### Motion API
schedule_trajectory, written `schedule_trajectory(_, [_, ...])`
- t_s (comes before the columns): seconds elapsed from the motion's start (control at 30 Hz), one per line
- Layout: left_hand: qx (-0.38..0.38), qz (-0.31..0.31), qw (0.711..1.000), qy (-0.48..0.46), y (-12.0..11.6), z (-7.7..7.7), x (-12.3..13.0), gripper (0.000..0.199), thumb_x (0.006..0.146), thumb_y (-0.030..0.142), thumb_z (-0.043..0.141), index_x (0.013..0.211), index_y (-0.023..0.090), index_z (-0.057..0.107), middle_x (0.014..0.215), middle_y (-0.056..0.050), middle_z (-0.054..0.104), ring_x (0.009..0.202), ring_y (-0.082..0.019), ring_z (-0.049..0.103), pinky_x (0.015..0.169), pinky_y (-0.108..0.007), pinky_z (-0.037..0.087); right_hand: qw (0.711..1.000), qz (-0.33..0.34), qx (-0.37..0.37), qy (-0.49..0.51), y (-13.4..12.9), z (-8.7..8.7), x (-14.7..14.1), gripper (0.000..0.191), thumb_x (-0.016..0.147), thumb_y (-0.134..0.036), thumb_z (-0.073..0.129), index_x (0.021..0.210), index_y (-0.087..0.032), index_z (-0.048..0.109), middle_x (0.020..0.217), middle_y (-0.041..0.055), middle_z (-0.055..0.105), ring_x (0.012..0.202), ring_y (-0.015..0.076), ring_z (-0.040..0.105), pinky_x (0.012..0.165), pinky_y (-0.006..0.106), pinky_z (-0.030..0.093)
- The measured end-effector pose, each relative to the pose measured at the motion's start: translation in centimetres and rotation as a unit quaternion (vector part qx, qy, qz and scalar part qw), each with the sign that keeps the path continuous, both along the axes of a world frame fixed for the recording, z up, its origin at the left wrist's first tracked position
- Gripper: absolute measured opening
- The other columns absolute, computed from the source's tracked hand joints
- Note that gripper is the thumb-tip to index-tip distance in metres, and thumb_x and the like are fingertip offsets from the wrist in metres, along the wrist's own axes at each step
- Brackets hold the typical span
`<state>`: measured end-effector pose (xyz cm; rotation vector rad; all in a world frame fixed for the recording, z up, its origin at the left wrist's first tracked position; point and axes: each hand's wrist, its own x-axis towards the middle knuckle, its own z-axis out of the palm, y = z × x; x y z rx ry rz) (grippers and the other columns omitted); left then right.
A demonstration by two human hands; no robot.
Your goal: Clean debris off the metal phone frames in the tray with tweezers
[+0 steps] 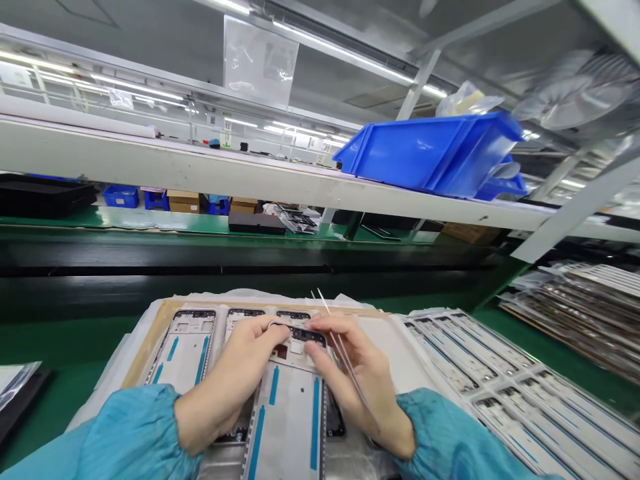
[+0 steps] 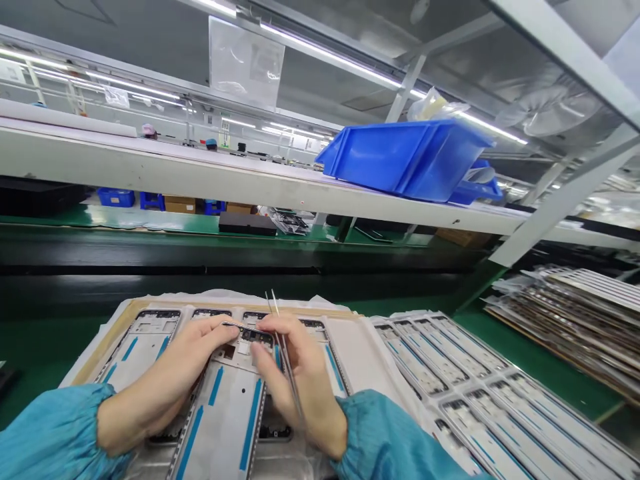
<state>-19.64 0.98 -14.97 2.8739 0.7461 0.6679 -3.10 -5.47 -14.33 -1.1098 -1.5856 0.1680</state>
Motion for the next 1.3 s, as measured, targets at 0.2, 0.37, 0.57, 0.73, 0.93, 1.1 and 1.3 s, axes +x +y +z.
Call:
schedule_trajectory(0.2, [-0.215,0.078,0.958,-0.171,-0.7,1.1,-0.1,0.054,0.1,0.018,0.024,0.133,0.027,0.065,0.088,-0.004,0.076,0.078,-0.02,0.072,0.064,-0.029,0.061,0.991,0.063,0.017,-0.116,-0.9,0.1,-0.5,0.061,0.087,-0.024,0.067,0.137,-0.052,0.049,0.13,0.0001,0.067,0.12,0.0272,0.066,0.103,0.044,0.059])
schedule_trajectory(0.37, [-0.312,0.082,0.901,-0.289,-0.9,1.4,-0.1,0.043,0.097,0.028,0.034,0.119,0.027,0.071,0.09,-0.007,0.074,0.081,-0.025,0.07,0.068,-0.037,0.061,0.993,0.092,-0.013,-0.073,-0.8,0.8,-1.1,0.051,0.09,-0.025,0.065,0.132,-0.05,0.053,0.133,-0.0023,0.067,0.12,0.0249,0.067,0.099,0.04,0.06])
schedule_trajectory(0.57, [-0.45,0.021,0.783,-0.429,0.2,0.7,0.1,0.03,0.088,0.043,0.054,0.109,0.025,0.064,0.102,-0.008,0.07,0.09,-0.028,0.069,0.071,-0.037,0.059,0.99,0.031,-0.133,-0.034,2.1,5.0,4.7,0.02,0.092,-0.041,0.063,0.105,-0.027,0.071,0.113,0.005,0.076,0.105,0.0245,0.071,0.091,0.038,0.057])
schedule_trajectory(0.73, [-0.288,0.017,0.867,-0.406,-0.4,0.0,0.0,0.025,0.09,0.029,0.052,0.114,0.028,0.06,0.111,-0.009,0.067,0.103,-0.029,0.065,0.089,-0.043,0.057,0.976,-0.036,-0.198,-0.077,3.0,6.3,13.2,0.022,0.089,-0.047,0.065,0.089,-0.026,0.073,0.094,0.0067,0.079,0.077,0.0255,0.072,0.066,0.039,0.057])
schedule_trajectory(0.93, [-0.182,-0.136,0.919,-0.322,-2.4,0.5,-0.2,0.029,0.085,0.014,0.046,0.105,0.03,0.058,0.11,-0.007,0.066,0.105,-0.027,0.065,0.091,-0.037,0.057,0.968,-0.144,-0.145,-0.143,2.1,1.6,17.5,0.021,0.083,-0.059,0.055,0.078,-0.042,0.067,0.076,-0.0039,0.074,0.074,0.0319,0.072,0.068,0.053,0.057])
schedule_trajectory(1.1, [-0.177,-0.14,0.94,-0.255,-2.0,0.5,-0.6,0.028,0.087,0.007,0.044,0.105,0.023,0.058,0.111,-0.01,0.064,0.107,-0.026,0.063,0.096,-0.04,0.055,0.954,-0.158,-0.129,-0.221,1.3,-0.2,16.8,0.015,0.085,-0.045,0.049,0.083,-0.048,0.064,0.077,-0.0054,0.072,0.075,0.0323,0.072,0.07,0.054,0.057])
schedule_trajectory(1.3, [-0.093,-0.106,0.972,-0.19,-1.1,1.3,0.0,0.03,0.083,0.005,0.058,0.094,0.029,0.071,0.102,-0.006,0.07,0.098,-0.025,0.067,0.088,-0.033,0.059,0.915,-0.123,-0.089,-0.373,1.1,1.8,15.6,0.022,0.082,-0.037,0.049,0.076,-0.043,0.069,0.074,0.0091,0.072,0.072,0.0408,0.07,0.064,0.06,0.054])
